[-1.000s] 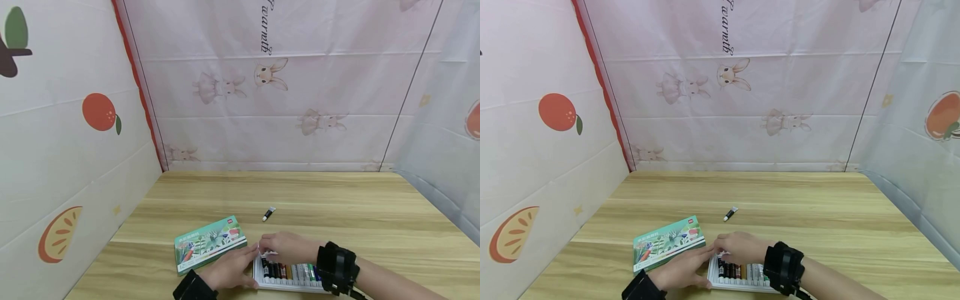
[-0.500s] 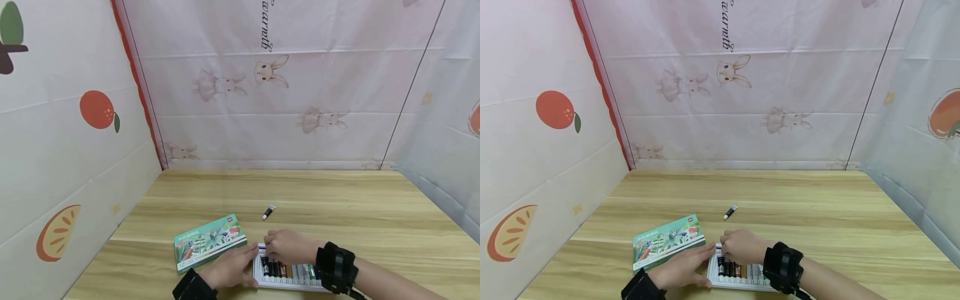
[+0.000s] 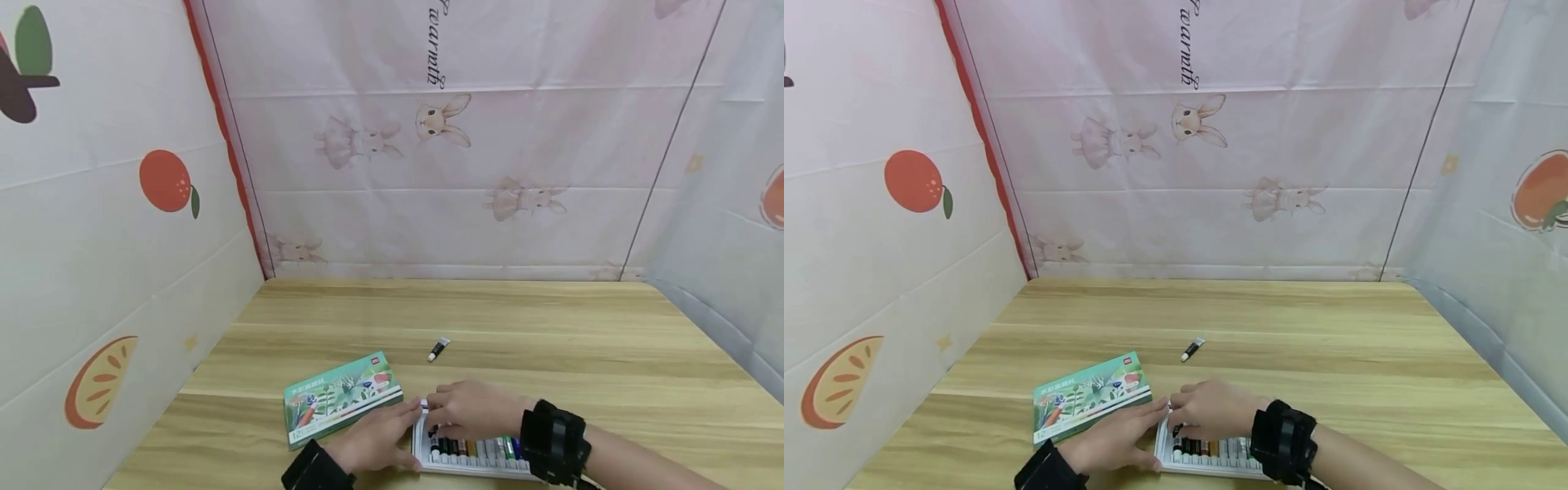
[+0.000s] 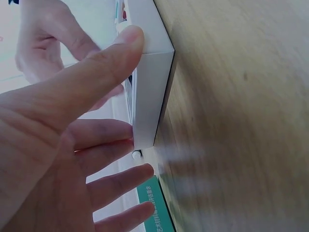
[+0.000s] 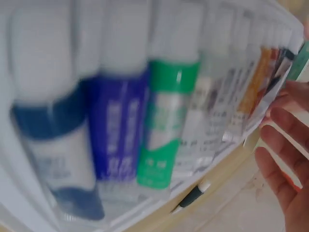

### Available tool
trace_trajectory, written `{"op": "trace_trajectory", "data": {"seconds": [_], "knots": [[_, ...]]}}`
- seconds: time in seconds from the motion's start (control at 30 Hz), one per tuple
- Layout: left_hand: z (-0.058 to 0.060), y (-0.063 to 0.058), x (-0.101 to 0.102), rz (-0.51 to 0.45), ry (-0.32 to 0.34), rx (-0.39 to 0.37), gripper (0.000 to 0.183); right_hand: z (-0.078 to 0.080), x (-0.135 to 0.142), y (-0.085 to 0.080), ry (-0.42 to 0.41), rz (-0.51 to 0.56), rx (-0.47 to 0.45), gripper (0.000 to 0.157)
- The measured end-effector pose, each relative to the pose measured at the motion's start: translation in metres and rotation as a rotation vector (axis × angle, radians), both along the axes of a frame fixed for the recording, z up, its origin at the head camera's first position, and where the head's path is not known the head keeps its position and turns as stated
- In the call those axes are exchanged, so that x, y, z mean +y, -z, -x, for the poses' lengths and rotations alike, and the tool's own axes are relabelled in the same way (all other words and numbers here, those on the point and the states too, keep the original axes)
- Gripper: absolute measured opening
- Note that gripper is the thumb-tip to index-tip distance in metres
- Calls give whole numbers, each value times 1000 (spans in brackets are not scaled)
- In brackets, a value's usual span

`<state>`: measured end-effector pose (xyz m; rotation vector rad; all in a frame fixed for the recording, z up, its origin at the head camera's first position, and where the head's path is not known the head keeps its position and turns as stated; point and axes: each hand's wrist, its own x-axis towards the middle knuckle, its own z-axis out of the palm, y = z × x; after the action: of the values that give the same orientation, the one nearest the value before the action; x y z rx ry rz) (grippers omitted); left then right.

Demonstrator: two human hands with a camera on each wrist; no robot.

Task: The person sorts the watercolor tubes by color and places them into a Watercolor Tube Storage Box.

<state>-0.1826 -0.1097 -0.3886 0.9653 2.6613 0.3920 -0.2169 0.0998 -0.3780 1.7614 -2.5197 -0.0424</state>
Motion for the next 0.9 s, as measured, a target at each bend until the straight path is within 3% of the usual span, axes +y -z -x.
{"op": "trace_trajectory", "data": {"seconds": [0.13, 0.37, 0.5, 0.73, 0.9], "knots": [[-1, 1, -1, -3, 10, 7, 82, -3, -3, 3, -16, 13, -25, 25], [0, 0, -1, -14, 19, 17, 83, -8, -10, 1, 93, -39, -105, 26], [-1, 0, -2, -17, 10, 4, 82, -8, -12, -1, 100, -74, -137, 27], [-1, 1, -1, 10, -8, 5, 80, -8, -6, 0, -12, -26, -41, 19], [-1, 0, -1, 16, -1, 18, 79, -8, -3, 1, 2, -25, -26, 21]]}}
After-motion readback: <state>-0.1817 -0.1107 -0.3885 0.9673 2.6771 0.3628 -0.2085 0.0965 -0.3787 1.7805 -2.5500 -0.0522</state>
